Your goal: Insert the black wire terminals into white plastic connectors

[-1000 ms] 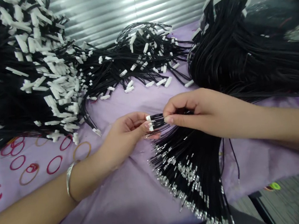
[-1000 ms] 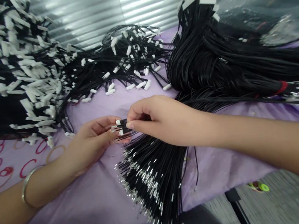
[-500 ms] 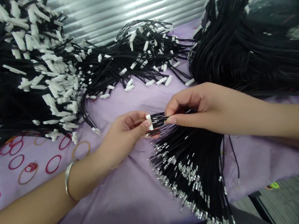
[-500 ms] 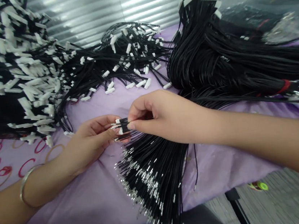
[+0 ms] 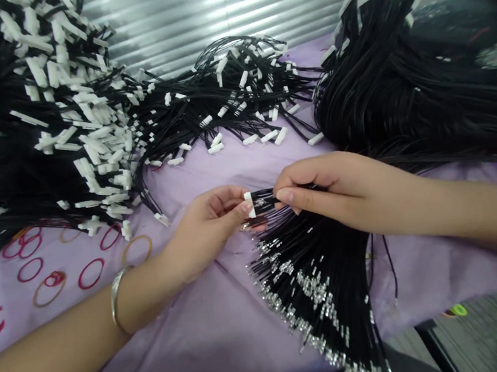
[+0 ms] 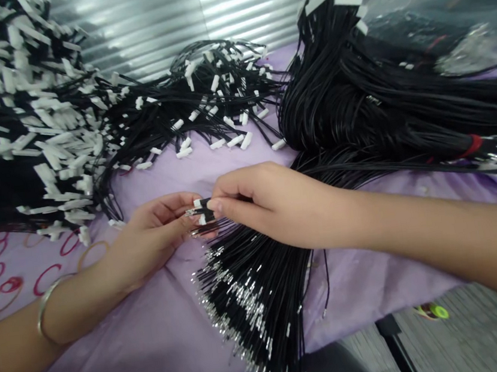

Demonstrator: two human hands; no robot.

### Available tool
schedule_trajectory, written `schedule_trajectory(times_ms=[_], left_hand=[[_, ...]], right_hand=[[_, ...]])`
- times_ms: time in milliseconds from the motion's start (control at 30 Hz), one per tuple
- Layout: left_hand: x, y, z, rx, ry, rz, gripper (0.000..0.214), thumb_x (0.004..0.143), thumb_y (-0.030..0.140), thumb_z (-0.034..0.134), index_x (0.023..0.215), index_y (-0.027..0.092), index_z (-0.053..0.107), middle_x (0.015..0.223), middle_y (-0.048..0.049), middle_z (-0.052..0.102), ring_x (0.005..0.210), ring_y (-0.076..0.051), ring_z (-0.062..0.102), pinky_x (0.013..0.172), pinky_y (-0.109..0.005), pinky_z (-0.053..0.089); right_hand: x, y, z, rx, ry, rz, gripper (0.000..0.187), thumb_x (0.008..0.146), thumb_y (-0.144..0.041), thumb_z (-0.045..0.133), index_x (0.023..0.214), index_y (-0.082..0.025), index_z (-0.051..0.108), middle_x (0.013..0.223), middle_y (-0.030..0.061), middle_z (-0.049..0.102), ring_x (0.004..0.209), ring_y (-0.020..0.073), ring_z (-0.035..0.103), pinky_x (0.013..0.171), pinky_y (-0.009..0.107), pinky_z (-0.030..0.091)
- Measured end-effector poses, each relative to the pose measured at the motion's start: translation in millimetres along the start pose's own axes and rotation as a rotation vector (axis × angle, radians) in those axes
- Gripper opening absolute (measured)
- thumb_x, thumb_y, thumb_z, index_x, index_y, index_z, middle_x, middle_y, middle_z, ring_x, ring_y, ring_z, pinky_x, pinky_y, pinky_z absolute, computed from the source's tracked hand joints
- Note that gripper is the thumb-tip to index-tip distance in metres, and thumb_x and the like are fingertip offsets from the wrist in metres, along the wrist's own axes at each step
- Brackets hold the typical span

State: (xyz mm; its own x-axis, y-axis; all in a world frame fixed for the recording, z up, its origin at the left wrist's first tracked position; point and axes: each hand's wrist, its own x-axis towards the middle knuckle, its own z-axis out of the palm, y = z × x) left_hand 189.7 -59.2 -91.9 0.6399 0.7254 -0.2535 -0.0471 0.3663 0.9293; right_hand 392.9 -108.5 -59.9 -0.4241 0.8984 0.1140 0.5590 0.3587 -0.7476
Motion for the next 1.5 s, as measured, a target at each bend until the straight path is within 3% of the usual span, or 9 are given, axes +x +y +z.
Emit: schedule_trajectory(times_ms=[200, 800, 1000, 1500], left_hand=[[2.0, -0.5, -0.7, -0.014, -0.013, 0.010, 0.016, 0.076, 0.018, 0.073, 0.086, 0.010, 0.063, 0.075, -0.0007, 0.068, 0.067, -0.009, 0.065, 0.070, -0.021, 0.056], [-3.1, -0.2, -3.4, 0.052, -0.054, 0.006, 0.012, 0.081, 0.023, 0.069, 0.087, 0.013, 0.068, 0.078, -0.0012, 0.068, 0.069, -0.009, 0.062, 0.071, -0.020, 0.049], [-3.1, -0.5, -5.3, 0.077, -0.082, 0.006, 0.011, 0.083, 0.023, 0.068, 0.088, 0.014, 0.068, 0.079, -0.0016, 0.069, 0.070, -0.008, 0.063, 0.071, -0.019, 0.050], [-2.4, 0.6, -2.1, 0.056, 0.004, -0.036, 0.019, 0.075, 0.023, 0.075, 0.088, 0.014, 0.066, 0.079, -0.0030, 0.071, 0.068, -0.011, 0.064, 0.069, -0.023, 0.054]], right_hand=[[0.4, -3.3, 1.4, -0.008, 0.049, 0.040, 0.023, 0.090, -0.032, 0.053, 0.079, -0.016, 0.067, 0.070, -0.0017, 0.063, 0.064, 0.0083, 0.054, 0.058, 0.023, 0.038], [0.5, -2.4, 8.1, -0.101, 0.120, 0.114, 0.013, 0.075, -0.015, 0.057, 0.063, -0.016, 0.062, 0.056, -0.0041, 0.057, 0.051, 0.0062, 0.047, 0.047, 0.022, 0.032], [3.0, -2.2, 10.0, -0.158, 0.141, 0.072, 0.015, 0.075, -0.014, 0.058, 0.061, -0.016, 0.061, 0.056, -0.0038, 0.057, 0.052, 0.0062, 0.047, 0.049, 0.022, 0.031], [3.9, -1.0, 12.8, -0.228, 0.157, 0.046, 0.018, 0.079, -0.019, 0.055, 0.062, -0.018, 0.059, 0.061, -0.0016, 0.057, 0.057, 0.0090, 0.047, 0.057, 0.026, 0.033]])
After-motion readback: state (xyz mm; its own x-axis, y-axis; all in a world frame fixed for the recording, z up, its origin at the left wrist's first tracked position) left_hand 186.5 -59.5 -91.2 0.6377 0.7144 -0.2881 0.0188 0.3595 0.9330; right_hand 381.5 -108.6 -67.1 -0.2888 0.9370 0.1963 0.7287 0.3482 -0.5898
